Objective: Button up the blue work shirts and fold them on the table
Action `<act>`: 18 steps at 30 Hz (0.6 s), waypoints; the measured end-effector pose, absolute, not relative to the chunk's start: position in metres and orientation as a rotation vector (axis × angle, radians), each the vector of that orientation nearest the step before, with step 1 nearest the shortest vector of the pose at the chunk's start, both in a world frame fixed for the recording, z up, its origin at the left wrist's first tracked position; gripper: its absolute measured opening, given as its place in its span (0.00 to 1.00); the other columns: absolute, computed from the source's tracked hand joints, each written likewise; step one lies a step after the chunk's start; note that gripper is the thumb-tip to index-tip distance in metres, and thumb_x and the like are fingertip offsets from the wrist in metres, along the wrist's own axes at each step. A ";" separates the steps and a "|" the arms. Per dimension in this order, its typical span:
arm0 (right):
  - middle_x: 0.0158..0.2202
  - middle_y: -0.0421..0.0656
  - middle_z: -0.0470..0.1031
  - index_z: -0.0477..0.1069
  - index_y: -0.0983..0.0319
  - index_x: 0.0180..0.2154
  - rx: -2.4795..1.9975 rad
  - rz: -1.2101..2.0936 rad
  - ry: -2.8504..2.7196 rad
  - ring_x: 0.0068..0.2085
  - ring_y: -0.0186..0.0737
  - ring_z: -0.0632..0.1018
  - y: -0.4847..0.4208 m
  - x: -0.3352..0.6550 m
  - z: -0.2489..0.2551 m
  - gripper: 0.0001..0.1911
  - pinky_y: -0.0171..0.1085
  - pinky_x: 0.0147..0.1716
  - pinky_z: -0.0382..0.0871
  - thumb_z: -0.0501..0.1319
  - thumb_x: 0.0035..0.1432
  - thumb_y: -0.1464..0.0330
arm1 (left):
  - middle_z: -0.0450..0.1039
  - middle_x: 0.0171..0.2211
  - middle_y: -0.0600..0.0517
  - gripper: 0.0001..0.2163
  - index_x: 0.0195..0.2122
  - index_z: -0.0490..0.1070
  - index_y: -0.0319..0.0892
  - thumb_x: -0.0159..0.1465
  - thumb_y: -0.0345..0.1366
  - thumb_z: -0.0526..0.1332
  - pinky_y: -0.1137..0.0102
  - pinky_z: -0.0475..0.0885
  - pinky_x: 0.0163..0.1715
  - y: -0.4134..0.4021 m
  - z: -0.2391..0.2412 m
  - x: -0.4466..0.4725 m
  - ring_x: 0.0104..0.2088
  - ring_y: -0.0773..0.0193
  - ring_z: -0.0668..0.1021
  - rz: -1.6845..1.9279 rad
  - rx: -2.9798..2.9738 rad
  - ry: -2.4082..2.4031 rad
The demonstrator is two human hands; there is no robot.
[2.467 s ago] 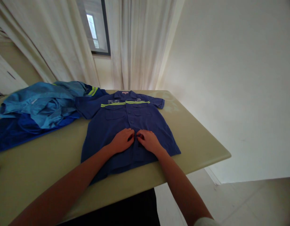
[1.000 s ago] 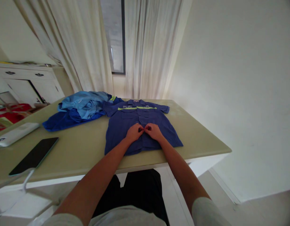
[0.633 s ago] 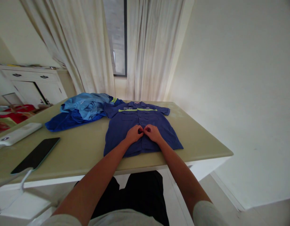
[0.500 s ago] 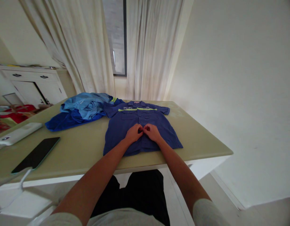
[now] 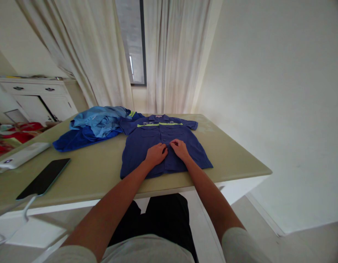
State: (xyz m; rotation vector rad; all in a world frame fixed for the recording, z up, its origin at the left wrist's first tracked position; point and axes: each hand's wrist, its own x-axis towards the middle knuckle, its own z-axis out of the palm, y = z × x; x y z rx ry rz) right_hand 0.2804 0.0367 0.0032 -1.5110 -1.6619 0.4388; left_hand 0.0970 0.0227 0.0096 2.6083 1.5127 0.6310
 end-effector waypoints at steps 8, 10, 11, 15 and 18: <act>0.47 0.49 0.80 0.76 0.62 0.48 -1.489 0.343 -1.902 0.48 0.44 0.79 0.010 0.294 0.014 0.11 0.44 0.54 0.71 0.64 0.67 0.63 | 0.79 0.49 0.44 0.15 0.51 0.77 0.44 0.72 0.38 0.53 0.64 0.72 0.56 0.029 0.022 0.064 0.50 0.57 0.80 0.540 2.542 1.145; 0.54 0.51 0.78 0.75 0.60 0.55 -1.369 0.328 -2.073 0.56 0.47 0.77 -0.019 0.310 0.015 0.21 0.47 0.60 0.69 0.67 0.65 0.57 | 0.77 0.58 0.43 0.19 0.59 0.75 0.45 0.70 0.43 0.57 0.60 0.68 0.62 0.017 0.025 0.026 0.58 0.53 0.78 0.543 2.566 1.063; 0.59 0.52 0.75 0.73 0.59 0.59 -1.338 0.310 -2.141 0.61 0.50 0.75 -0.036 0.321 0.014 0.28 0.50 0.64 0.65 0.69 0.63 0.54 | 0.74 0.62 0.44 0.22 0.61 0.74 0.47 0.70 0.48 0.58 0.55 0.65 0.65 0.008 0.024 0.003 0.62 0.49 0.75 0.554 2.577 1.114; 0.68 0.49 0.68 0.69 0.50 0.66 -1.446 0.249 -2.229 0.68 0.56 0.70 -0.094 0.374 0.004 0.34 0.59 0.68 0.61 0.70 0.61 0.51 | 0.68 0.69 0.45 0.29 0.64 0.73 0.54 0.65 0.59 0.60 0.46 0.57 0.69 -0.039 0.011 -0.085 0.68 0.42 0.69 0.518 2.454 1.493; 0.60 0.48 0.78 0.78 0.52 0.57 -1.435 0.165 -2.188 0.61 0.51 0.77 -0.111 0.396 -0.002 0.18 0.55 0.64 0.69 0.58 0.72 0.58 | 0.67 0.70 0.47 0.30 0.65 0.72 0.56 0.63 0.58 0.63 0.48 0.59 0.70 -0.068 0.001 -0.116 0.68 0.44 0.70 0.551 2.431 1.444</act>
